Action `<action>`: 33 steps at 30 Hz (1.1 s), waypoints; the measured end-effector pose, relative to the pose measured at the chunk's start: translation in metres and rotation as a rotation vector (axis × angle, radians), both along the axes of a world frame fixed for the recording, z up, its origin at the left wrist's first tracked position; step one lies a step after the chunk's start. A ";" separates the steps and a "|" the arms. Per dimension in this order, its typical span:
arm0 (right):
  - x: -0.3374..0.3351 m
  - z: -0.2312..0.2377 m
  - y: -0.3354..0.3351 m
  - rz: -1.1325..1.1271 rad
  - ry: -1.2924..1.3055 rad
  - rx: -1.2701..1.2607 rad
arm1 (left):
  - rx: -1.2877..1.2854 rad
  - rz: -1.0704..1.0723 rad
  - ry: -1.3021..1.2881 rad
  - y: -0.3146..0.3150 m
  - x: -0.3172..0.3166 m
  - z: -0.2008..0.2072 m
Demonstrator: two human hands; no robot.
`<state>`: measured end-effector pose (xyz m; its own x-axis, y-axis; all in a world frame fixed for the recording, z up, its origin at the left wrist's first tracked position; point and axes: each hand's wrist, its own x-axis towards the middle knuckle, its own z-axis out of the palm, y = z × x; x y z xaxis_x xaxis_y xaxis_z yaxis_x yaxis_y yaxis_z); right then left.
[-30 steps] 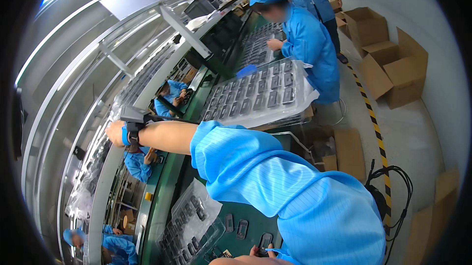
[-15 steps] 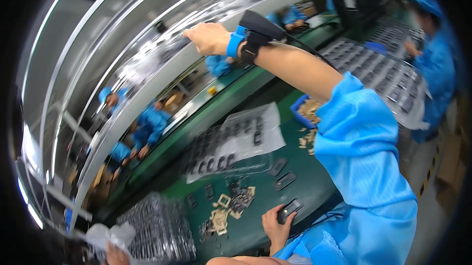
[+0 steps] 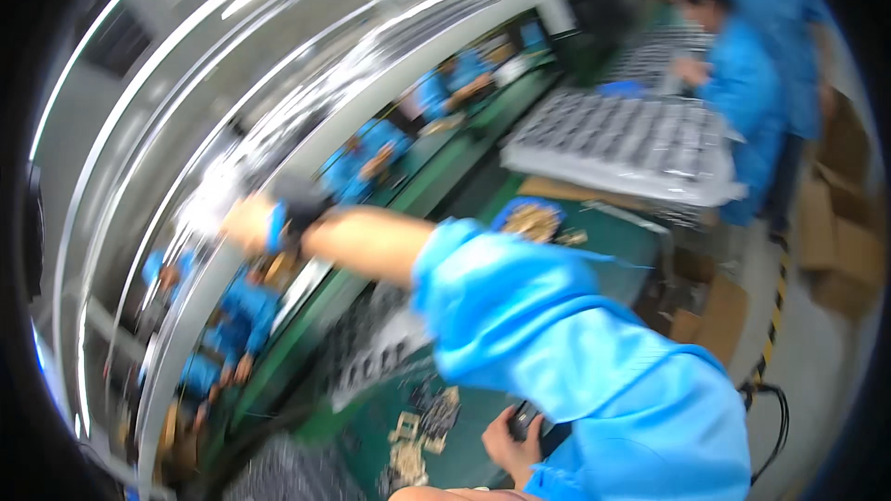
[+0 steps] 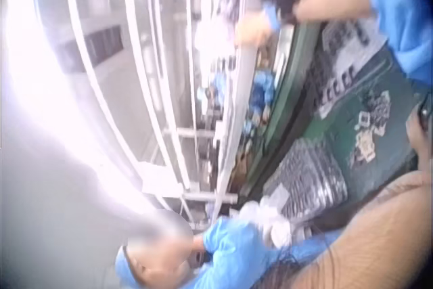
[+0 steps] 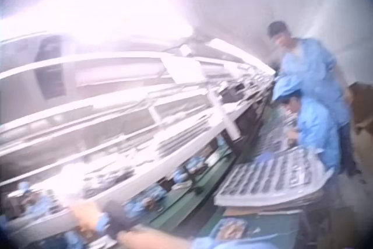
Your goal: Assembling small electronic device frames and connectors on a factory assembly line.
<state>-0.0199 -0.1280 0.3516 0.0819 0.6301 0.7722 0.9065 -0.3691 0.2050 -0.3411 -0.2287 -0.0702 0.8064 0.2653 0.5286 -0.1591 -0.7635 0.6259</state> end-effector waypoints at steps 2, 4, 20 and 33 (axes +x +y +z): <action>0.029 0.006 -0.019 -0.092 -0.035 0.179 | 0.030 -0.119 -0.037 -0.002 0.005 -0.001; 0.000 -0.008 0.020 -0.019 0.000 0.220 | -0.001 0.020 -0.040 0.000 -0.008 -0.014; -0.138 -0.174 -0.241 0.224 0.219 -0.204 | -0.195 -0.056 0.065 -0.005 -0.011 -0.008; -0.189 -0.355 -0.331 0.152 1.314 -0.215 | -0.162 -0.081 0.257 -0.014 -0.002 0.038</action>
<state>-0.2086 -0.4585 -0.0037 0.6006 0.7973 0.0603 0.5034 -0.3185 -0.8032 -0.3429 -0.2426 -0.0318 0.9301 0.2588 0.2607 -0.0360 -0.6419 0.7659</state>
